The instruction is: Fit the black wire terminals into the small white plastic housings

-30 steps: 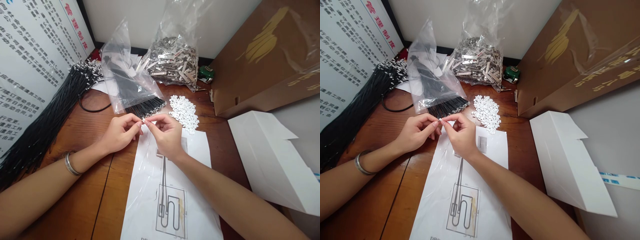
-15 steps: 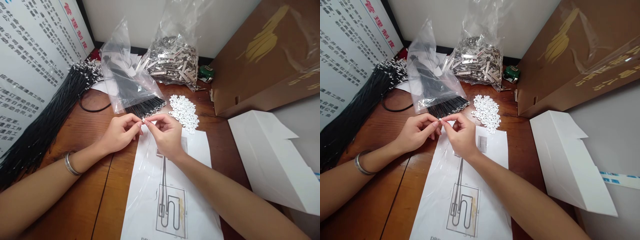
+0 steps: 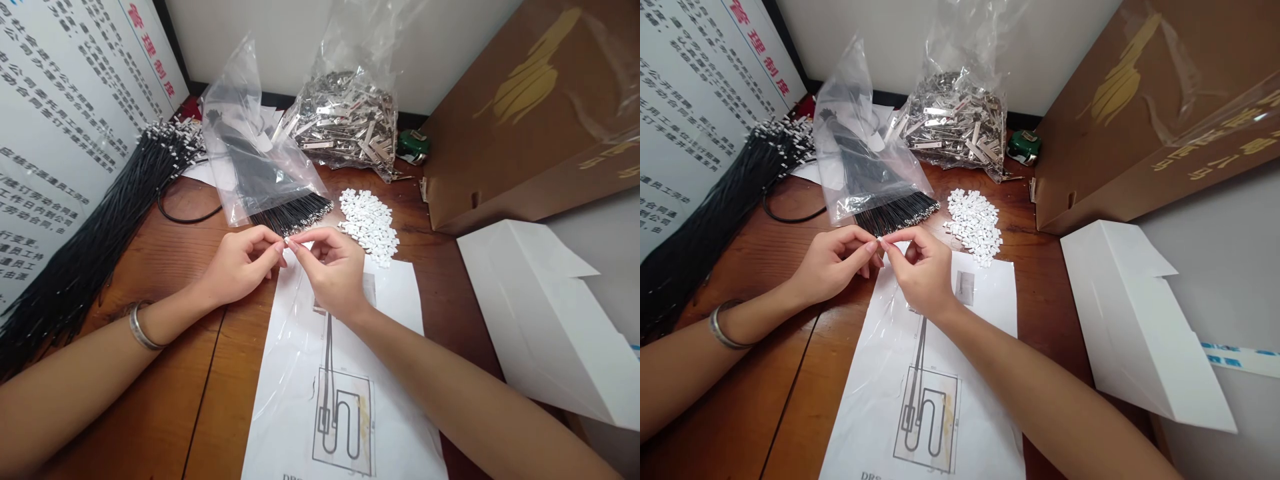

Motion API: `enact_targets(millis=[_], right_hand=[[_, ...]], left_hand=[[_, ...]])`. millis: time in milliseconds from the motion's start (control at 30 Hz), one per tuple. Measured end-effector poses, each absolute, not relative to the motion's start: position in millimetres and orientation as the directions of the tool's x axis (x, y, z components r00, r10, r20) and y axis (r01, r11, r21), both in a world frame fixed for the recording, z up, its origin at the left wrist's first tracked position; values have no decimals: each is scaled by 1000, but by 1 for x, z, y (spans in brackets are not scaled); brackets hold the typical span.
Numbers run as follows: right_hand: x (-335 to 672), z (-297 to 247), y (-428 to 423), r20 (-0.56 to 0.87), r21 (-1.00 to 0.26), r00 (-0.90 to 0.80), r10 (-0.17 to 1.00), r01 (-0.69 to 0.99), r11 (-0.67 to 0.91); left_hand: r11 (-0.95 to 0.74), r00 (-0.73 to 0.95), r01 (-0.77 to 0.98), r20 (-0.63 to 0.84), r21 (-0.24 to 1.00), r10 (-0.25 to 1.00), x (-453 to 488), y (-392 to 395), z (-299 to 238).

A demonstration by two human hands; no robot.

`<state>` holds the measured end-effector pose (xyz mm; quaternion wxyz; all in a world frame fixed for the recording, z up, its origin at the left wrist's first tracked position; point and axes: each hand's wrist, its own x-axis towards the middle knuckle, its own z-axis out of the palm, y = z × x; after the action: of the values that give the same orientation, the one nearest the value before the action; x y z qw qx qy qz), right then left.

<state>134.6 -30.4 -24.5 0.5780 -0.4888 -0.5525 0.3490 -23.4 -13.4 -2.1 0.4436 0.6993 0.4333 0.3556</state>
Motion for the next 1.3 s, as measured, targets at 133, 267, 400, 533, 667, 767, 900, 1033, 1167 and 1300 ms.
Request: enact_targets(millis=[133, 267, 400, 533, 667, 767, 900, 1033, 1167, 1300], right_hand=[[134, -24, -31, 316, -943, 146, 937, 160, 293], [134, -24, -32, 354, -924, 145, 924, 206, 321], [134, -25, -33, 411, -894, 129, 903, 253, 370], [134, -25, -35, 482, -846, 122, 868, 322, 425], [134, -24, -35, 531, -805, 111, 840, 376, 460], [133, -24, -36, 538, -802, 114, 835, 372, 466], [132, -24, -37, 533, -804, 118, 838, 380, 458], [133, -24, -37, 506, -818, 130, 853, 385, 426], [135, -24, -32, 337, -915, 110, 935, 272, 298], [140, -24, -24, 142, -984, 24, 990, 111, 138]], left_hand=[[-230, 373, 292, 111, 928, 921, -23, -13, -2], [-238, 372, 303, 115, 923, 921, -22, -14, -1], [-250, 379, 314, 121, 916, 917, -23, -13, -1], [-262, 389, 313, 128, 913, 912, -23, -13, -2], [-257, 387, 317, 123, 913, 914, -24, -13, -3], [-258, 388, 319, 123, 912, 913, -24, -13, -3], [-263, 390, 330, 123, 907, 913, -24, -13, -3], [-262, 390, 325, 124, 909, 913, -24, -13, -3], [-255, 386, 326, 118, 910, 915, -24, -13, -3], [-238, 361, 341, 107, 909, 926, -23, -12, -3]])
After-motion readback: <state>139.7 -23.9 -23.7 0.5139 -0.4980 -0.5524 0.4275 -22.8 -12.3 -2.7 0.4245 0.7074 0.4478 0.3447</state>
